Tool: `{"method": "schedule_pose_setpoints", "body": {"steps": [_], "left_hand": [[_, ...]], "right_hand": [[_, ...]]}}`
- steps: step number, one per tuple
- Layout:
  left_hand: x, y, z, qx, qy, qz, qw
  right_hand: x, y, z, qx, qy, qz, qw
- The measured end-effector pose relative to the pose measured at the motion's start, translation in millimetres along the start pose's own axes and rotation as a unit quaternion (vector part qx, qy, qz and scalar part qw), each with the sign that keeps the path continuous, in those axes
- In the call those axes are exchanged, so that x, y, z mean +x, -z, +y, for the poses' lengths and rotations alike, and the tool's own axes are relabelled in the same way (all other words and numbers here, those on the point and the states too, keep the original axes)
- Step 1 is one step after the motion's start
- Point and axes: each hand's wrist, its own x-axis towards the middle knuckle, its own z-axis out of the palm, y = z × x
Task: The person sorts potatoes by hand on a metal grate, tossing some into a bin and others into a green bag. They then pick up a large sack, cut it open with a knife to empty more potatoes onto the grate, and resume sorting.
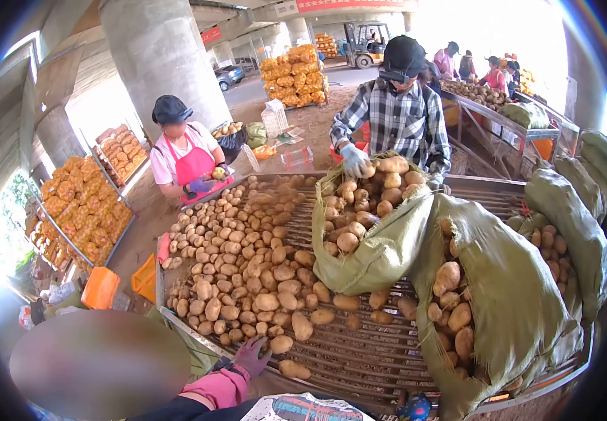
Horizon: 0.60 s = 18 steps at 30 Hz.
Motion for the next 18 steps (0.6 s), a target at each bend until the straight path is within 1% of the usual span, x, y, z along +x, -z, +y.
{"method": "schedule_pose_setpoints", "body": {"steps": [2,4,5,6,8,9,12,13,14,15,18], "left_hand": [[1.3,4.6,4.9,0.004,0.006,-0.006,1.000],[4.6,4.1,4.9,0.009,0.019,-0.022,1.000],[5.1,3.8,3.6,0.012,0.026,-0.030,0.999],[5.1,2.4,1.4,0.018,0.022,-0.031,0.999],[6.4,-1.1,-3.4,0.027,0.012,-0.032,0.999],[8.6,-1.8,-4.9,0.023,0.006,-0.030,0.999],[6.3,-1.7,-8.6,0.015,-0.001,-0.040,0.999],[7.3,1.6,-6.8,0.015,-0.001,-0.046,0.999],[7.1,3.5,-5.6,0.015,-0.001,-0.054,0.998],[7.7,3.9,-5.5,0.012,-0.002,-0.055,0.998],[8.9,5.6,-6.8,-0.004,-0.004,-0.055,0.998]], "right_hand": [[-7.0,-40.0,23.6,0.037,0.006,0.052,0.998],[3.7,-15.1,12.8,0.048,-0.066,-0.111,0.990],[7.9,0.0,3.3,0.054,-0.101,-0.192,0.975],[11.4,6.7,-6.1,0.002,-0.111,-0.189,0.976],[3.3,-29.7,14.3,-0.018,-0.003,-0.077,0.997],[-2.4,-48.3,25.9,-0.028,0.050,-0.020,0.998],[-21.8,-74.1,42.3,-0.147,0.001,-0.114,0.983],[-14.1,-58.2,31.8,-0.080,-0.028,-0.127,0.988],[2.3,-15.8,7.6,-0.014,-0.057,-0.139,0.989],[10.9,8.0,-6.3,0.053,-0.085,-0.151,0.983],[7.8,0.7,-4.5,-0.053,-0.068,-0.147,0.985]]}}
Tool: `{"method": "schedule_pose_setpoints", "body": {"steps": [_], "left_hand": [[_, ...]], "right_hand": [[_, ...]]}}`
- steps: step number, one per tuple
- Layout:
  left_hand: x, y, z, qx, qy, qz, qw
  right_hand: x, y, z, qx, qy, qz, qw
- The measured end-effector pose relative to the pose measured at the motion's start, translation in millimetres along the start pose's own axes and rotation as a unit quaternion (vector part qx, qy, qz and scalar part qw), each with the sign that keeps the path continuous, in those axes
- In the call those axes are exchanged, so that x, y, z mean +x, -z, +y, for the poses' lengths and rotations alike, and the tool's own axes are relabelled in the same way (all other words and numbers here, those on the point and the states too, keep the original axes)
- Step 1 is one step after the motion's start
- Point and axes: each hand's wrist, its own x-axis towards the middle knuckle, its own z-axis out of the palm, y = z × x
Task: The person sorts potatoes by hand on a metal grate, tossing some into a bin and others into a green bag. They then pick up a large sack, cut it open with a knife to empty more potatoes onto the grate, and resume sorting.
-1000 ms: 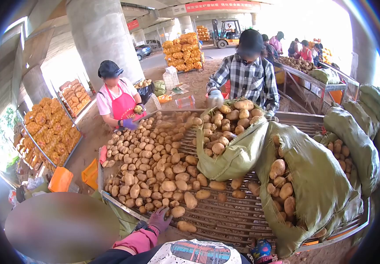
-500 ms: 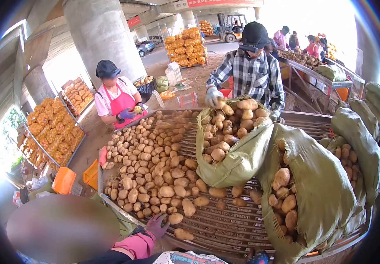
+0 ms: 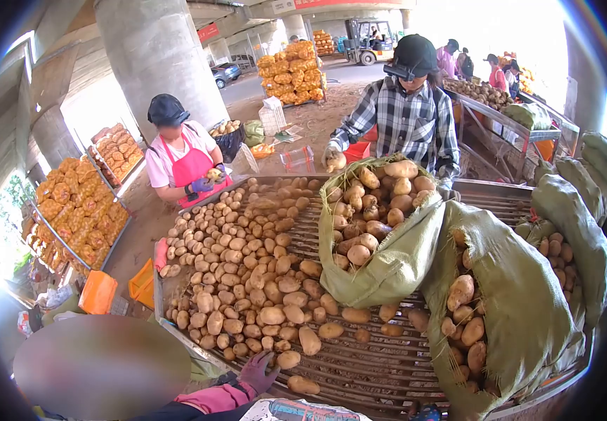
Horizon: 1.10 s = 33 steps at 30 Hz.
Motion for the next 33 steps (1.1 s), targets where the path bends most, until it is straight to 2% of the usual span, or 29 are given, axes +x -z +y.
{"method": "schedule_pose_setpoints", "body": {"steps": [3,6,7,9,10,12,13,15,18,21,23,25,26,28,29,30,31,33], "left_hand": [[2.5,3.5,-1.0,-0.015,-0.010,-0.004,1.000],[7.5,-2.2,-3.4,-0.043,-0.044,0.051,0.997],[11.4,-2.2,-2.1,-0.062,-0.053,0.065,0.995],[34.1,29.9,24.9,-0.079,-0.176,0.164,0.967],[49.9,50.3,43.6,-0.088,-0.235,0.211,0.945],[87.3,82.5,82.9,-0.104,-0.284,0.195,0.933],[118.3,97.9,109.6,-0.129,-0.321,0.194,0.918],[163.0,114.7,156.3,-0.141,-0.380,0.187,0.895],[209.2,124.2,214.5,-0.102,-0.470,0.168,0.860],[241.2,111.0,273.7,-0.056,-0.502,0.155,0.849],[267.6,74.4,308.3,-0.049,-0.523,0.154,0.837],[277.8,56.5,341.6,-0.076,-0.516,0.084,0.849],[283.0,51.3,352.6,-0.089,-0.512,0.050,0.853],[246.5,67.9,372.3,-0.110,-0.510,-0.039,0.852],[240.8,39.9,382.4,-0.133,-0.598,0.058,0.788],[231.8,12.9,389.1,-0.083,-0.568,0.045,0.818],[213.8,23.9,391.0,-0.033,-0.534,0.032,0.844],[215.3,7.9,389.7,-0.038,-0.562,0.030,0.826]], "right_hand": [[2.4,11.1,-5.7,-0.005,-0.036,-0.065,0.997],[10.0,8.8,-8.9,-0.030,-0.149,-0.134,0.979],[11.2,-1.2,-2.6,0.019,-0.110,-0.058,0.992],[2.0,-36.4,19.6,0.115,-0.034,0.092,0.989],[1.3,-59.2,30.4,0.136,-0.063,0.109,0.983],[0.0,-100.0,49.1,0.175,-0.119,0.144,0.967],[-4.8,-93.0,44.4,0.163,-0.110,0.140,0.970],[0.0,-33.5,9.7,0.145,-0.084,0.133,0.977],[0.8,28.1,-43.5,0.118,-0.120,0.158,0.973],[4.7,71.4,-85.4,0.087,-0.151,0.181,0.968],[5.5,51.3,-67.1,0.076,-0.170,0.151,0.971],[1.1,-15.9,-3.1,0.071,-0.191,0.079,0.976],[0.8,-16.5,-2.2,0.077,-0.192,0.078,0.975],[2.6,-19.1,0.6,0.090,-0.195,0.075,0.974],[1.1,-19.8,2.6,0.059,-0.201,0.061,0.976],[0.6,-21.3,3.4,0.030,-0.205,0.048,0.977],[1.9,-22.6,4.2,0.001,-0.208,0.034,0.978],[1.2,-34.2,13.7,0.032,-0.183,0.051,0.981]]}}
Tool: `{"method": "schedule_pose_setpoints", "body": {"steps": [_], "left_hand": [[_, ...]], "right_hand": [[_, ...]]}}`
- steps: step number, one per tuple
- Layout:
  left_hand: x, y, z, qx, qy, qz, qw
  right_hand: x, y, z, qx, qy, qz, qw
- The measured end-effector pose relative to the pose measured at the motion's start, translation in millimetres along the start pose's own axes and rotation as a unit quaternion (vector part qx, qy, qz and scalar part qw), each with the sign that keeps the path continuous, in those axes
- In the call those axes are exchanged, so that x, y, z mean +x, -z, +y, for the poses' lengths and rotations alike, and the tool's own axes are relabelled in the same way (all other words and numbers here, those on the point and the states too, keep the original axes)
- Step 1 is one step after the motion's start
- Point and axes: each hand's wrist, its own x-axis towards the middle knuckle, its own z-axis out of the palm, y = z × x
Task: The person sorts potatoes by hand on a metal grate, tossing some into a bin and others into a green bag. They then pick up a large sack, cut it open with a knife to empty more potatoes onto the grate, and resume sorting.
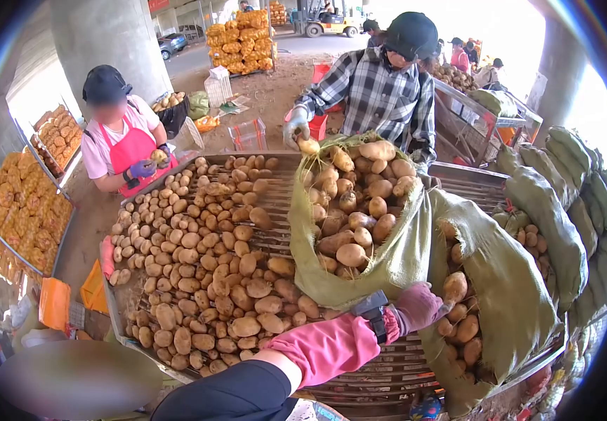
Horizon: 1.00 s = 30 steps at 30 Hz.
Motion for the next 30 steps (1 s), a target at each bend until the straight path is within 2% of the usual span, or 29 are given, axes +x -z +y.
{"method": "schedule_pose_setpoints", "body": {"steps": [1,4,5,9,12,15,18,20,22,23,26,29,30], "left_hand": [[-1.6,-5.2,-1.7,-0.003,-0.018,-0.001,1.000],[-28.1,15.1,4.7,-0.026,-0.075,-0.027,0.996],[-35.3,15.6,5.5,-0.057,-0.074,0.000,0.996],[-39.5,14.4,2.1,-0.121,-0.075,0.073,0.987],[-43.5,36.5,-12.7,-0.167,-0.087,-0.021,0.982],[-48.5,32.8,-39.5,-0.172,-0.183,0.265,0.931],[-60.4,56.2,-60.8,-0.102,-0.083,0.165,0.978],[-60.0,62.9,-71.4,-0.026,-0.064,0.050,0.996],[-57.7,63.4,-73.2,0.089,-0.050,-0.080,0.992],[-57.1,52.9,-74.8,0.074,-0.055,-0.053,0.994],[-55.1,42.4,-70.6,0.029,-0.047,-0.037,0.998],[-56.8,57.0,-71.1,-0.073,-0.106,0.094,0.987],[-56.8,65.7,-75.9,-0.104,-0.057,0.157,0.980]], "right_hand": [[-0.8,-8.7,6.2,0.019,0.011,0.006,1.000],[-5.5,-33.1,31.5,-0.145,0.076,0.076,0.984],[-3.7,-10.3,15.0,-0.111,0.000,-0.024,0.994],[-3.3,-1.9,5.2,-0.034,0.004,0.002,0.999],[-1.6,9.7,0.0,0.013,0.028,0.020,0.999],[1.1,6.7,1.9,0.008,0.025,0.009,1.000],[1.3,1.5,9.3,0.003,0.015,-0.014,1.000],[0.8,6.1,3.9,0.003,0.009,-0.031,0.999],[-0.4,22.5,-15.0,0.002,-0.003,-0.035,0.999],[-1.4,30.0,-22.9,0.000,-0.010,-0.036,0.999],[-3.8,0.0,-3.6,-0.073,0.009,0.065,0.995],[-2.5,44.5,-44.7,-0.053,0.079,0.109,0.989],[-2.1,40.2,-40.4,-0.029,0.063,0.094,0.993]]}}
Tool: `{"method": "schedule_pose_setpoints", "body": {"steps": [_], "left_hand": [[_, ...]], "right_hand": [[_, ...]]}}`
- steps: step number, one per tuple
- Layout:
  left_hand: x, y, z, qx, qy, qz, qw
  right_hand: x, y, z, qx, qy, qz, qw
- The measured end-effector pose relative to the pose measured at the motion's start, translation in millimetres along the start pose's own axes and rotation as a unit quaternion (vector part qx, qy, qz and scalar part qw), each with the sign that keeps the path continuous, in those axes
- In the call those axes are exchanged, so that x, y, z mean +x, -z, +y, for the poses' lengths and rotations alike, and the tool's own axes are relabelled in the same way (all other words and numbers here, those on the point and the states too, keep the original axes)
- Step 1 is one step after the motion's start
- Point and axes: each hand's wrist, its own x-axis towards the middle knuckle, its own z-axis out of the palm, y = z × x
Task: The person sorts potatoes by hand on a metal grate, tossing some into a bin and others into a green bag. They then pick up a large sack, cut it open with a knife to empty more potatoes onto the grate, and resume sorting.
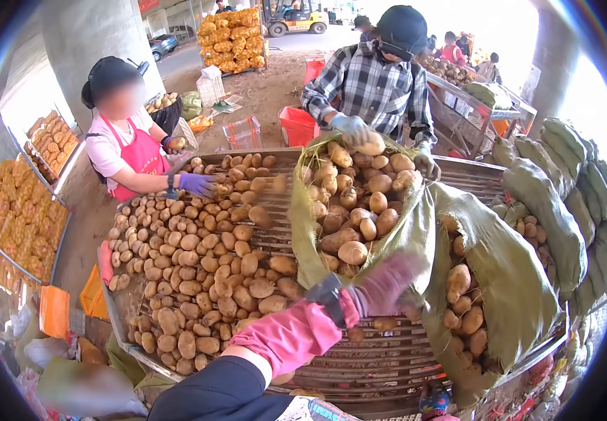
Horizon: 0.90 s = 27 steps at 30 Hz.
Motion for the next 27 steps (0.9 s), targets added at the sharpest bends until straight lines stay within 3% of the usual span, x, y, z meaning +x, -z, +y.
{"method": "schedule_pose_setpoints", "body": {"steps": [2,4,6,9,13,17,19,20,25,27], "left_hand": [[9.1,32.0,-13.0,-0.041,0.094,0.136,0.985],[4.7,62.3,-51.8,0.037,0.191,0.163,0.967],[-14.7,68.2,-97.0,0.087,0.316,0.060,0.943],[-28.4,76.3,-111.7,0.005,0.391,-0.100,0.915],[-13.9,78.7,-136.9,0.050,0.475,-0.278,0.833],[6.9,90.5,-119.3,0.057,0.492,-0.268,0.827],[4.7,85.2,-131.2,0.011,0.507,-0.314,0.803],[3.3,84.4,-133.0,-0.011,0.514,-0.338,0.788],[-14.5,71.2,-120.1,-0.019,0.526,-0.173,0.833],[-29.9,83.1,-119.7,-0.226,0.452,-0.071,0.860]], "right_hand": [[-4.9,-14.5,13.3,0.047,-0.037,-0.032,0.998],[-5.8,-25.8,23.4,0.007,-0.047,-0.048,0.998],[-7.0,-24.6,18.2,-0.004,-0.063,-0.081,0.995],[3.8,7.6,-1.7,0.019,-0.077,-0.144,0.986],[-5.6,-14.3,10.3,-0.019,-0.059,-0.062,0.996],[-6.8,-25.1,20.1,0.012,-0.038,-0.028,0.999],[-6.5,-19.9,14.8,0.015,-0.013,0.013,1.000],[-5.2,-21.7,16.3,-0.001,-0.026,-0.010,1.000],[-12.5,-41.8,36.3,-0.011,-0.061,-0.095,0.994],[-9.7,-29.2,26.8,0.000,-0.045,-0.058,0.997]]}}
